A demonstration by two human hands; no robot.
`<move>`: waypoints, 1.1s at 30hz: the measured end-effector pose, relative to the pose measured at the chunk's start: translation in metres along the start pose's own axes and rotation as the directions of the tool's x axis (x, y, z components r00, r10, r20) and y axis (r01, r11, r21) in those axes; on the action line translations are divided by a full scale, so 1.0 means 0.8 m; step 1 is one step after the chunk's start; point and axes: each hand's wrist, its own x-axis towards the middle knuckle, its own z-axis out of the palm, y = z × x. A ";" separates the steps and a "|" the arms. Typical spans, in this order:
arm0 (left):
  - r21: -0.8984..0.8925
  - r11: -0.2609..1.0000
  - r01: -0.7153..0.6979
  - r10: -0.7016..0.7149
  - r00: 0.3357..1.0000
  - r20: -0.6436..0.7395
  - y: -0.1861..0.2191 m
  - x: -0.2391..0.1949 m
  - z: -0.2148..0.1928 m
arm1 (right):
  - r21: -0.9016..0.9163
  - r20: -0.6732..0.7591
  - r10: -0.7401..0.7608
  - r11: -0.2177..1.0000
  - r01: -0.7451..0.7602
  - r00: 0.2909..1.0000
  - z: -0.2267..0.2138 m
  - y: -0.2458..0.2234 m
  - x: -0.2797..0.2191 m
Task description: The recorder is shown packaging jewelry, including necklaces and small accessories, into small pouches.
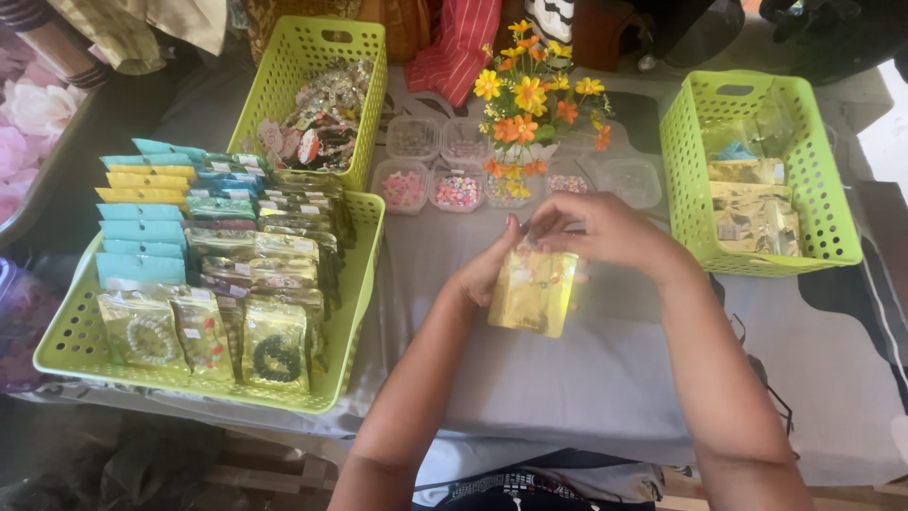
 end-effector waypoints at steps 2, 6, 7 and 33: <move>-0.001 1.000 -0.016 0.016 1.000 0.006 -0.002 0.000 -0.002 | -0.040 -0.024 0.035 0.999 -0.036 0.999 0.006 -0.003 -0.005; 0.022 1.000 0.004 -0.006 0.998 0.063 0.009 -0.002 0.020 | 0.030 -0.106 0.089 0.996 -0.086 0.990 0.016 0.016 -0.015; 0.021 1.000 0.004 -0.005 0.998 0.062 0.009 -0.002 0.021 | 0.030 -0.105 0.089 0.996 -0.087 0.990 0.017 0.021 -0.017; 0.317 0.923 -0.218 0.302 0.921 -0.246 -0.011 0.020 0.001 | 0.540 -0.572 0.257 0.833 0.122 0.779 0.046 0.113 -0.053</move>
